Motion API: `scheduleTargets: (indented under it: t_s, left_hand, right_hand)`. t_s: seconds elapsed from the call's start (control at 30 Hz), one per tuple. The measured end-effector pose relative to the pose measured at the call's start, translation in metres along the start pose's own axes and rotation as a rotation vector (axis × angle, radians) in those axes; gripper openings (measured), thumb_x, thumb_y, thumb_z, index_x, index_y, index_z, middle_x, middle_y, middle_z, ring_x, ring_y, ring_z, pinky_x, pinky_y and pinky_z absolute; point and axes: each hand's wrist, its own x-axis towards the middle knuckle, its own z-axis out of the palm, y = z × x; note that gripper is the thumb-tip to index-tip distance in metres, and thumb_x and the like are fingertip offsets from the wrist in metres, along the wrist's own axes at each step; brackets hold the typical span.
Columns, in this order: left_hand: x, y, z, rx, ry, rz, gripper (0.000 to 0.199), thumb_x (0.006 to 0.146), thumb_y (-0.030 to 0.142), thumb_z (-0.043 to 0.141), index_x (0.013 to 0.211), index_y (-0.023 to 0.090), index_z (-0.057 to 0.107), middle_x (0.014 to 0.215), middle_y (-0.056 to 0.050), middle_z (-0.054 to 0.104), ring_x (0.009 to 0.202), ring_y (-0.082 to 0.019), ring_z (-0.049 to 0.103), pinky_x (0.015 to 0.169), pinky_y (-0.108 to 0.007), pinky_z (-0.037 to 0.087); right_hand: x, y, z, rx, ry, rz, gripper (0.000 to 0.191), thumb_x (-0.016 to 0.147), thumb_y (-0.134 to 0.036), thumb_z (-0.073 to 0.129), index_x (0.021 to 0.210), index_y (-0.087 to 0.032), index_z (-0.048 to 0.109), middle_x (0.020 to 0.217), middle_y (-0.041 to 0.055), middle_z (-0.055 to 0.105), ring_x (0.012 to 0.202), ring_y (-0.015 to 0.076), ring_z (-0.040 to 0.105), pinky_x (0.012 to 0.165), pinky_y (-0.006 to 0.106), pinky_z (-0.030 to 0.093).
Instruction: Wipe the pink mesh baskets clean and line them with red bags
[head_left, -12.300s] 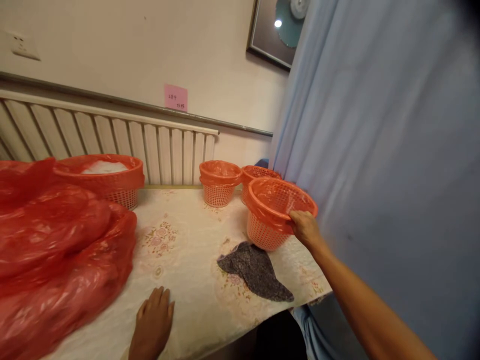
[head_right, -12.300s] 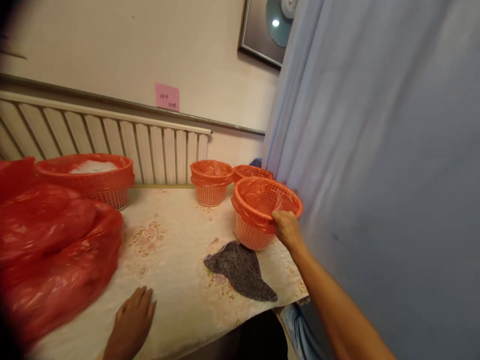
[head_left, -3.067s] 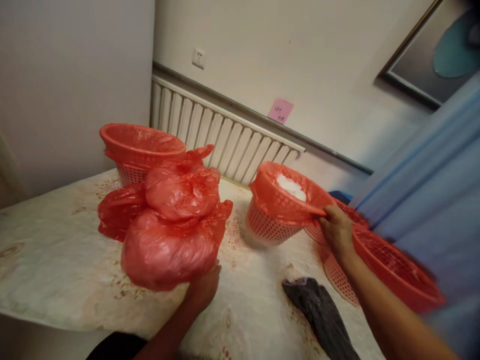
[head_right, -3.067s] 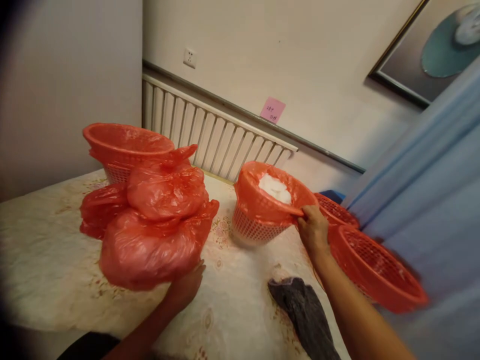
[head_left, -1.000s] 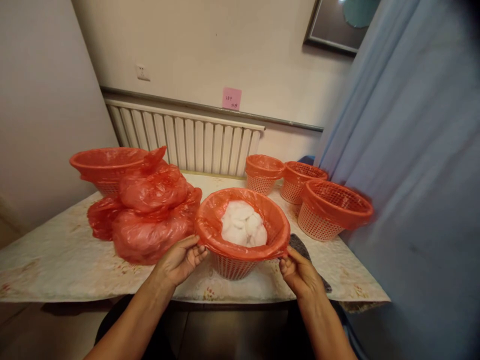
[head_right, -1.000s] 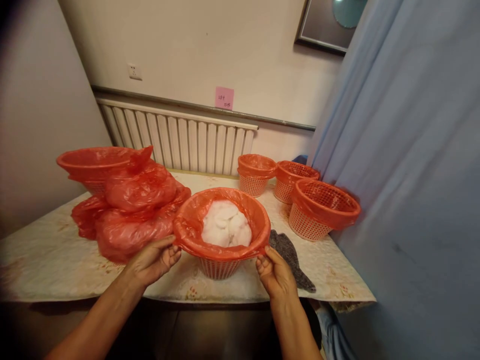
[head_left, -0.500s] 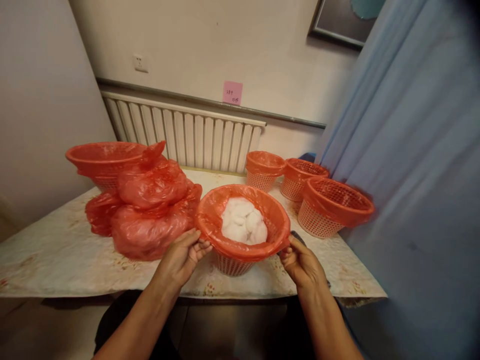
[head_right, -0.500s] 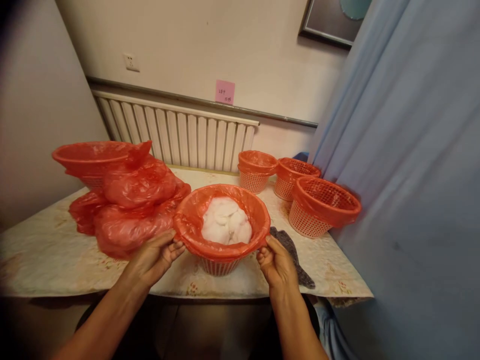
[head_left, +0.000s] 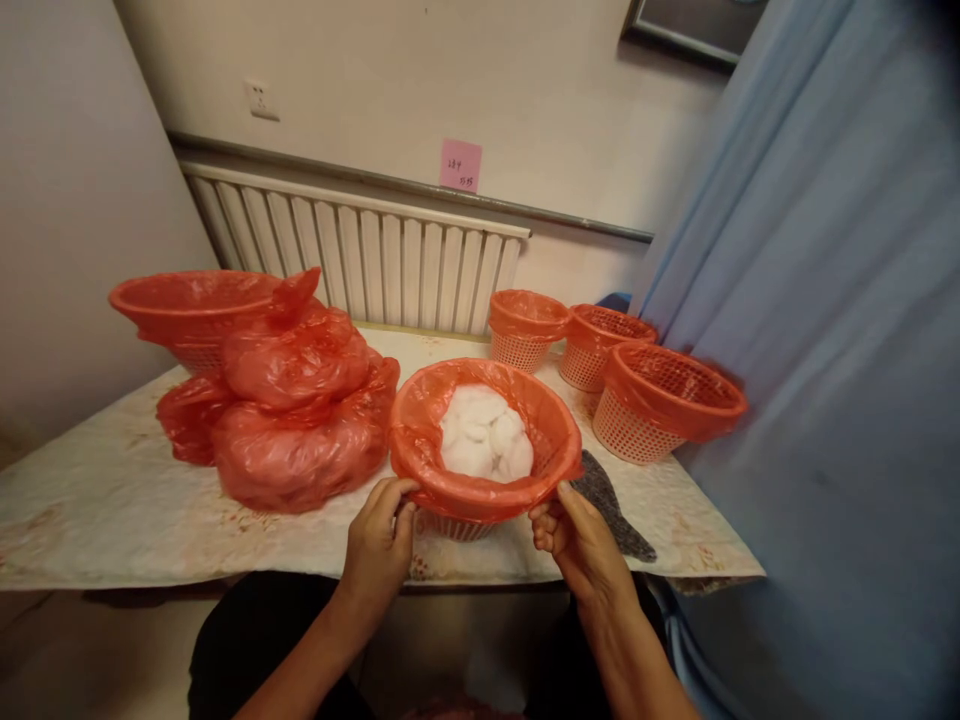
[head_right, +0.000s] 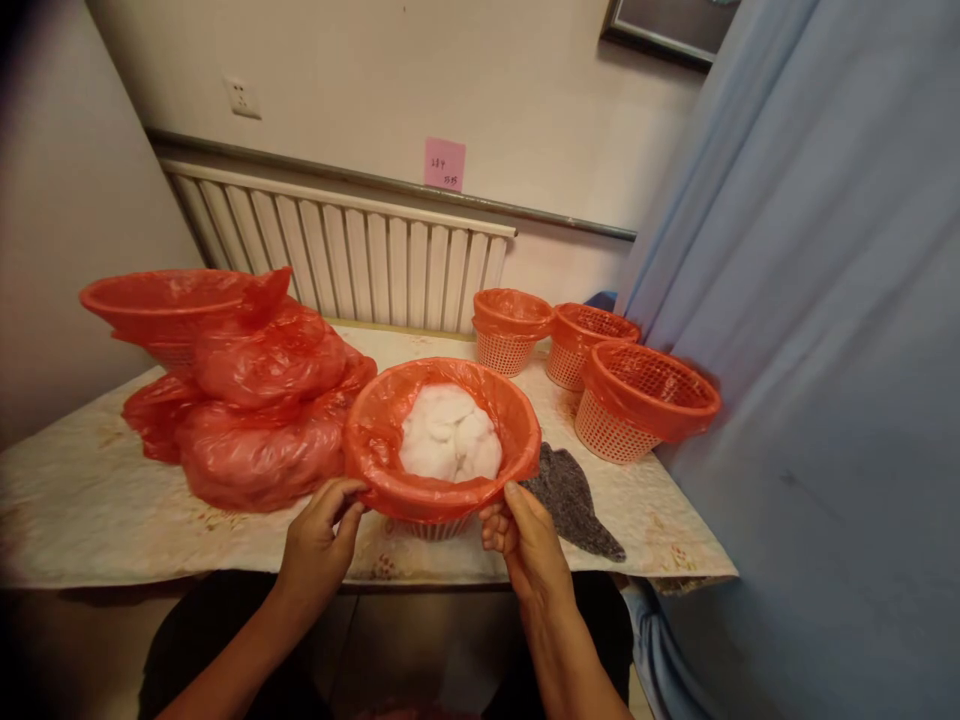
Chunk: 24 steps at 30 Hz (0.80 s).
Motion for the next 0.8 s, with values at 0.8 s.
scheduleTargets:
  t_s: [0.8]
  left_hand:
    - [0.066, 0.043, -0.006, 0.26, -0.2, 0.279, 0.017, 0.09, 0.025, 0.047, 0.074, 0.022, 0.053, 0.071, -0.001, 0.056, 0.066, -0.018, 0.05, 0.068, -0.03, 0.036]
  right_hand:
    - [0.011, 0.0, -0.01, 0.069, 0.105, -0.045, 0.055, 0.061, -0.065, 0.077, 0.081, -0.016, 0.059, 0.056, -0.0003, 0.064, 0.038, 0.0076, 0.052, 0.036, 0.016, 0.042]
